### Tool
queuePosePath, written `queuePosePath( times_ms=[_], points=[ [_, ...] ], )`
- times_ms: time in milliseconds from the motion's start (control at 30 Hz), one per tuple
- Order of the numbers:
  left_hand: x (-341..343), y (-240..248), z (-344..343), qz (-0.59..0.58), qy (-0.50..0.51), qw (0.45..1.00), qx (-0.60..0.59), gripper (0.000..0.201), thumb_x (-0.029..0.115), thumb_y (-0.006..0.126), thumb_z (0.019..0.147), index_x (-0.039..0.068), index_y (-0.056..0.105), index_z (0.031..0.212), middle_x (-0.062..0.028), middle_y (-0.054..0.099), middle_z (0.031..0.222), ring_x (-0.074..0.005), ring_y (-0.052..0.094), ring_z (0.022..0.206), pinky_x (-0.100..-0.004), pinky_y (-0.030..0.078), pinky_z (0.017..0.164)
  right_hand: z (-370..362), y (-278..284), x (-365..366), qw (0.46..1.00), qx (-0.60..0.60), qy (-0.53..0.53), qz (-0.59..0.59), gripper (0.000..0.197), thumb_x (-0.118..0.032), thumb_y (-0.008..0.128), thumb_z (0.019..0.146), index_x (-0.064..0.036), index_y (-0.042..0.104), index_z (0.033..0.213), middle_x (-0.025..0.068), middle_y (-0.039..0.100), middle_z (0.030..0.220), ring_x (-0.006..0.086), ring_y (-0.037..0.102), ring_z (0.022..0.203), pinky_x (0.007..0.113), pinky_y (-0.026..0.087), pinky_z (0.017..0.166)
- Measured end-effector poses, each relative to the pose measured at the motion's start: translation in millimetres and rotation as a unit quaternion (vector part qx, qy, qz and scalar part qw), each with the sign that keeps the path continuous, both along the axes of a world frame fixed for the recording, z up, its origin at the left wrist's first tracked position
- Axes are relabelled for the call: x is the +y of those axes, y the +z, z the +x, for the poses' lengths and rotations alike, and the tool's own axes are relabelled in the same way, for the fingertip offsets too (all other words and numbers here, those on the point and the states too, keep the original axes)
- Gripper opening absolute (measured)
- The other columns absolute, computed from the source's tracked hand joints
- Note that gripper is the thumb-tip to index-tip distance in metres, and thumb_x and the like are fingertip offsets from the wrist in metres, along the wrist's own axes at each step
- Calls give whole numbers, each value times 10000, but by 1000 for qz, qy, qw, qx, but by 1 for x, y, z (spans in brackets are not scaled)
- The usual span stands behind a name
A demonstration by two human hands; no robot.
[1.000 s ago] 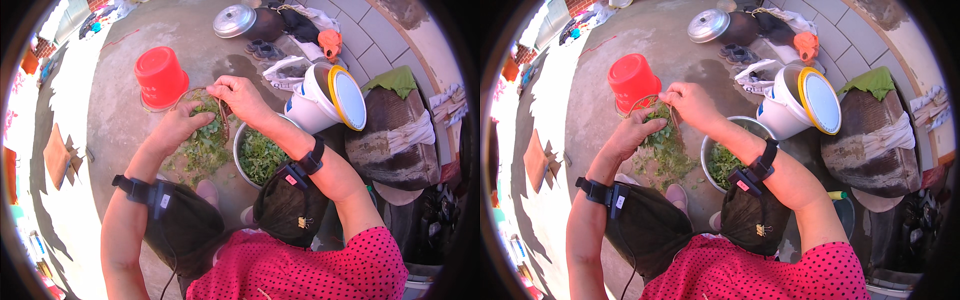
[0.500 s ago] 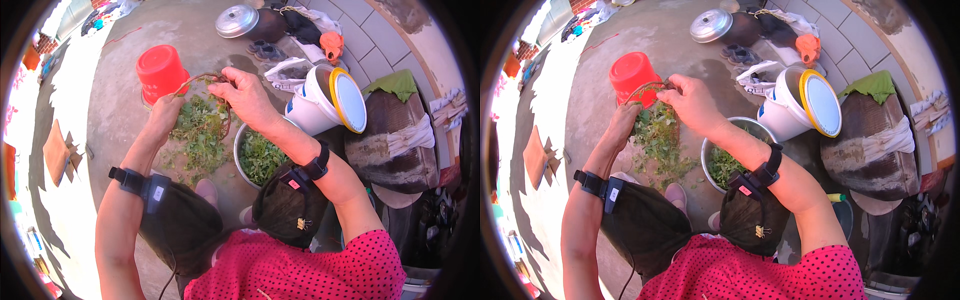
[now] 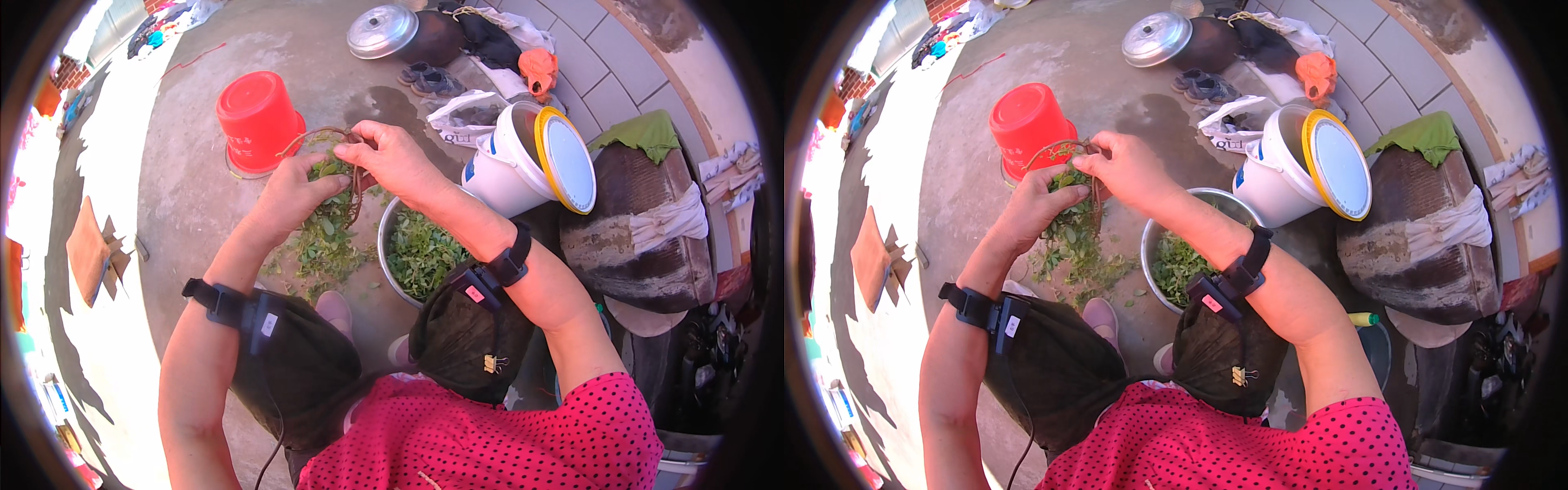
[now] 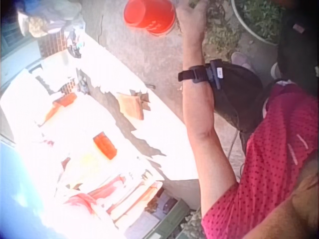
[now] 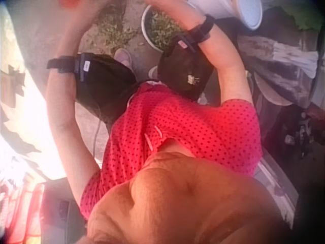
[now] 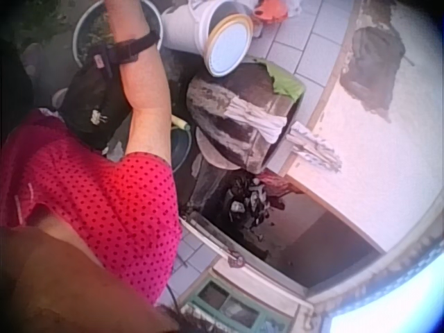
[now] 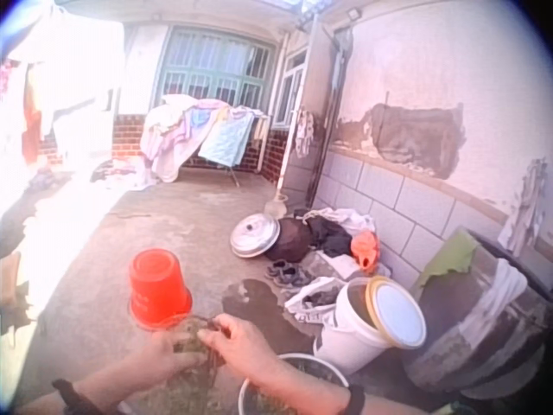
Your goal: The person picks leaves and stems from small plants by hand, placing the edible parts into a metal bowl and the waste into a plastic bag or onto the ground.
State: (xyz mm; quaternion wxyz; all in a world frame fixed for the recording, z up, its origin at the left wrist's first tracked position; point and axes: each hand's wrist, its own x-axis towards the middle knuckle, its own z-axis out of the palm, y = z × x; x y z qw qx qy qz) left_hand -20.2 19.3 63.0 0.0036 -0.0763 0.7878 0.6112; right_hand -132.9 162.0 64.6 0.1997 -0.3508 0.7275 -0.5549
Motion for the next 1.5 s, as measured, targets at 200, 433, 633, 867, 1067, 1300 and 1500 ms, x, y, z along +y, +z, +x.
queuePosePath(
  times_ms=[200, 433, 633, 867, 1067, 1300, 1500],
  points=[
    [-4, -5, -1, 29, 36, 995, 83, 261, 92, 589, 890, -5, 573, 1132, -53, 631, 1007, -102, 605, 892, -266, 505, 764, -1, -6, 0, 998, 0, 61, 35, 177, -210, 628, 891, -33, 615, 883, -26, 562, 712, 51, 529, 660, 230, 445, 582],
    [-11, 1, 10, 189, 57, 980, -28, 250, 108, 577, 911, 2, 575, 1137, -55, 632, 1010, -110, 607, 908, -269, 508, 778, 3, 14, 4, 993, -104, 48, -37, 197, -169, 639, 872, -21, 637, 1001, 22, 658, 791, 86, 619, 663, 261, 485, 547],
    [-3, 3, 7, 200, 2, 978, -59, 265, 154, 591, 923, -12, 598, 1130, -44, 649, 972, -101, 619, 849, -265, 519, 753, -3, 4, 4, 999, -17, 28, 26, 198, -167, 665, 849, -6, 654, 965, 23, 656, 781, 81, 605, 642, 253, 498, 562],
    [-11, -6, 2, 28, 34, 995, -94, 185, 114, 556, 894, -4, 633, 1012, -28, 642, 886, -86, 610, 752, -248, 507, 673, 1, 5, 5, 998, -47, 1, -33, 211, -174, 682, 832, -5, 664, 957, 13, 649, 746, 67, 585, 637, 256, 477, 534],
    [-12, 5, 10, 207, 115, 969, -76, 175, 128, 547, 883, 22, 631, 993, -25, 627, 872, -101, 606, 722, -247, 499, 635, 2, 12, 5, 980, -166, -31, -103, 177, -143, 673, 847, 0, 650, 947, 11, 646, 760, 68, 597, 653, 232, 487, 537],
    [-5, -4, 5, 103, 25, 993, -47, 293, 150, 626, 893, 13, 604, 1151, -50, 657, 973, -125, 640, 830, -276, 532, 754, 0, 3, -1, 993, -79, 3, -89, 194, -135, 657, 852, 7, 632, 982, 40, 657, 802, 94, 618, 640, 255, 517, 556],
    [-14, 1, 12, 246, 27, 965, -88, 295, 144, 618, 901, 4, 596, 1159, -69, 665, 1027, -142, 654, 878, -298, 544, 788, 1, 10, 4, 994, -99, 46, -1, 190, -160, 621, 876, -9, 617, 992, 28, 613, 706, 99, 600, 560, 254, 484, 514]
  ],
)
